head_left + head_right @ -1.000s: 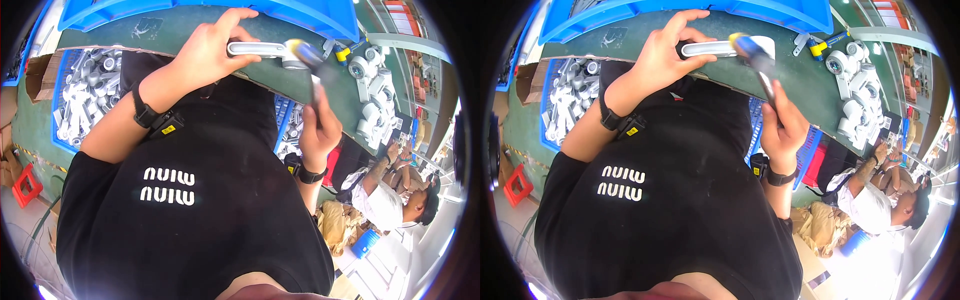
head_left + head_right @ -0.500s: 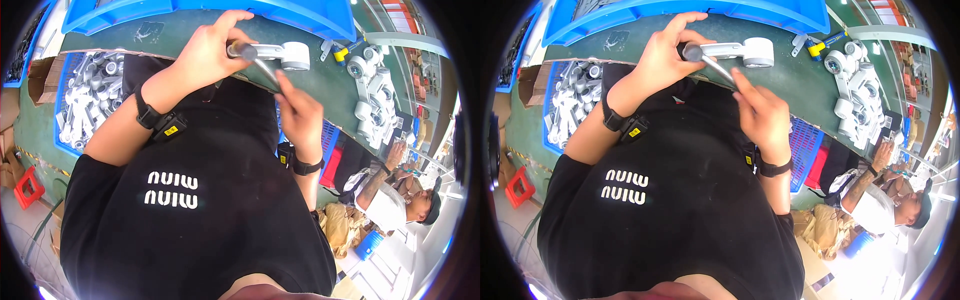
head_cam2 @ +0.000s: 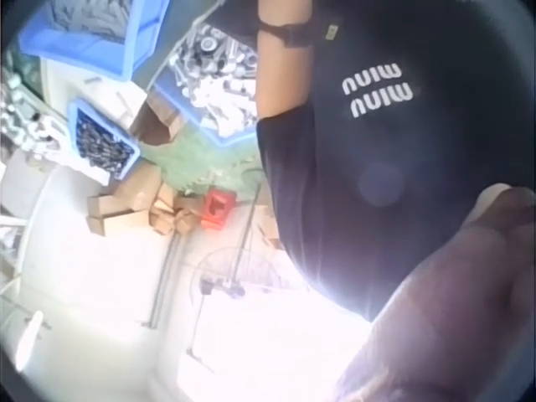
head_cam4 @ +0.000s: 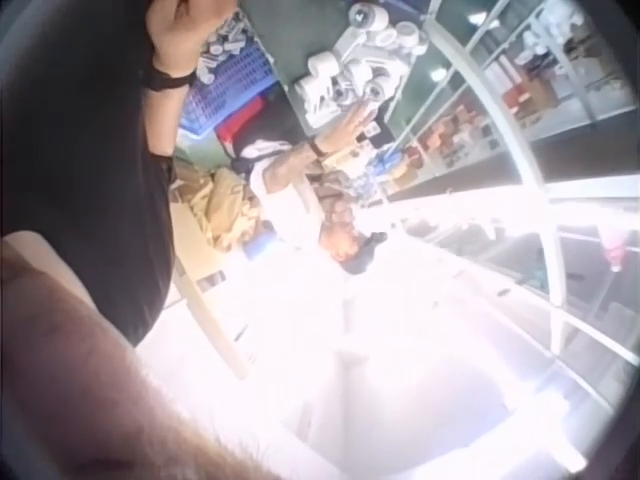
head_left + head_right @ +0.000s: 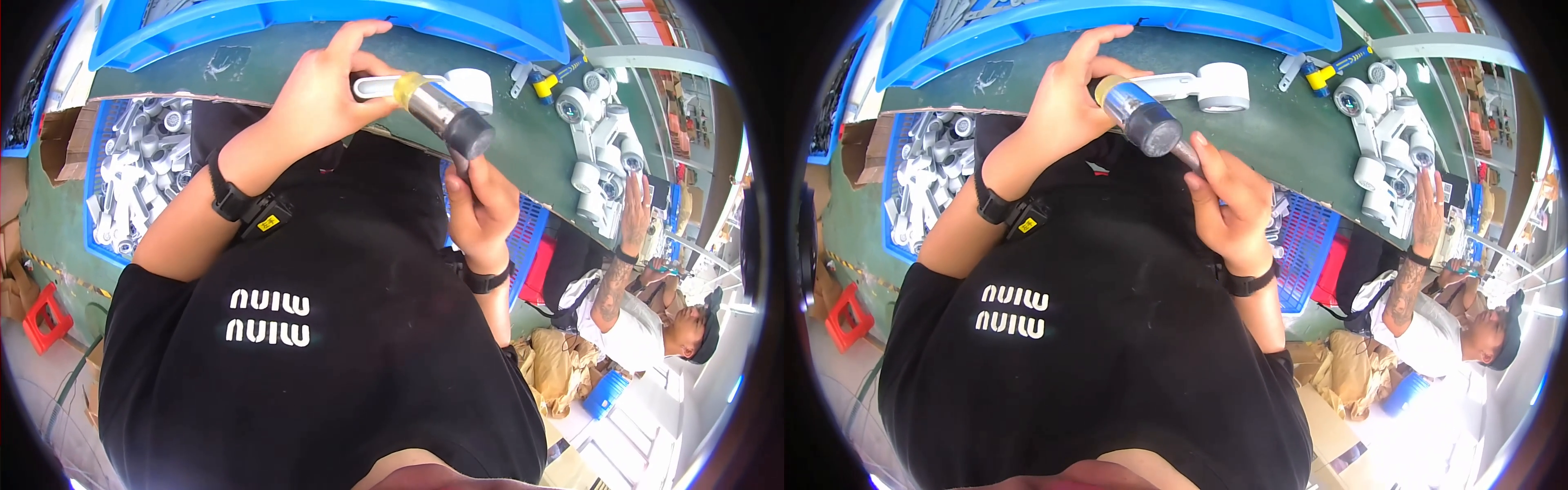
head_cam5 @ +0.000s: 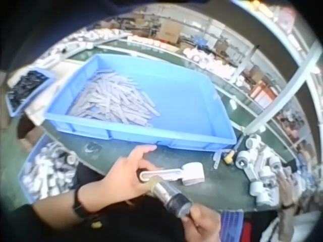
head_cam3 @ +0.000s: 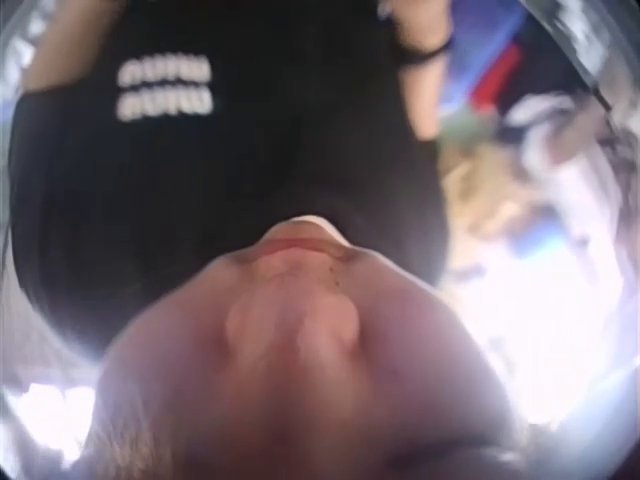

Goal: Assembling small metal and plastic parts using a hammer at a factory workbench.

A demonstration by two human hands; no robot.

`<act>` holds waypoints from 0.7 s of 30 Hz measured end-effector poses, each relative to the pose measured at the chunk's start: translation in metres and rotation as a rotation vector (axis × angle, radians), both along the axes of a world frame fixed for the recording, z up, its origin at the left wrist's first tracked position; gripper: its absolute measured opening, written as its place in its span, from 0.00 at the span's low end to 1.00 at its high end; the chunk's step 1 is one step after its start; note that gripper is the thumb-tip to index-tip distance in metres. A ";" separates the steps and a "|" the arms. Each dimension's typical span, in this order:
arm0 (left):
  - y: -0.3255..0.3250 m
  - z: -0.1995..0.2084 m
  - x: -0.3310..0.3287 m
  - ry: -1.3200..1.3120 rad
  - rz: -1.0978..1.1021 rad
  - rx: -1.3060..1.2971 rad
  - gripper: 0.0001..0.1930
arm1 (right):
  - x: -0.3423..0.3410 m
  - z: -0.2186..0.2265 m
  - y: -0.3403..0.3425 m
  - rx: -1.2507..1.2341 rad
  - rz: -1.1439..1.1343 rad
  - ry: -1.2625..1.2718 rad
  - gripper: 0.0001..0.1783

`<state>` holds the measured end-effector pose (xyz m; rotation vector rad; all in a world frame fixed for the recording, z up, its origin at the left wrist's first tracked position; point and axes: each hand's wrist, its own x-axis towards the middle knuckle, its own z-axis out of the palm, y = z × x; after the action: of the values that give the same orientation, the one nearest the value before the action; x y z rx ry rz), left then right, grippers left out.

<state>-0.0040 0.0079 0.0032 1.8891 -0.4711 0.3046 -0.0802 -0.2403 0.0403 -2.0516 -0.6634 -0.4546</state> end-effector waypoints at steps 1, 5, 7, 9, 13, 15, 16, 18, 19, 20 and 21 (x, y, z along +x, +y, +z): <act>-0.001 0.000 0.000 -0.001 -0.008 -0.001 0.40 | 0.000 -0.001 0.000 -0.001 -0.008 -0.001 0.28; -0.003 0.007 -0.001 0.095 -0.047 -0.048 0.40 | -0.004 0.008 0.002 -0.309 -0.089 0.286 0.31; -0.003 0.004 -0.001 0.079 0.001 -0.009 0.41 | -0.005 0.015 -0.006 -0.221 -0.017 0.150 0.31; -0.003 -0.002 0.001 0.031 0.029 0.057 0.41 | -0.008 0.006 -0.013 -0.117 -0.056 0.072 0.31; -0.010 0.006 -0.002 0.018 -0.040 0.005 0.39 | -0.015 0.008 -0.029 -0.059 -0.215 0.022 0.31; -0.008 0.005 -0.001 0.018 -0.058 0.007 0.36 | -0.018 0.010 -0.033 -0.343 -0.224 0.212 0.28; -0.006 0.002 -0.001 -0.016 -0.041 0.052 0.31 | -0.021 0.015 -0.035 -0.353 -0.248 0.252 0.25; -0.009 0.007 0.003 -0.129 -0.069 0.130 0.14 | -0.025 0.017 -0.044 -0.188 -0.308 0.178 0.24; -0.009 0.009 0.003 -0.138 -0.070 0.130 0.14 | -0.026 0.014 -0.050 -0.017 -0.342 0.109 0.24; -0.010 0.009 0.002 -0.163 -0.071 0.121 0.12 | -0.022 0.005 -0.063 -0.014 -0.434 0.013 0.24; -0.008 0.009 0.000 -0.184 -0.069 0.114 0.11 | -0.021 0.006 -0.073 0.064 -0.558 0.145 0.21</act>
<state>-0.0037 -0.0001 0.0120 1.9593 -0.6890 0.4155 -0.1017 -0.3131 0.0459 -2.1691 0.0229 -0.6235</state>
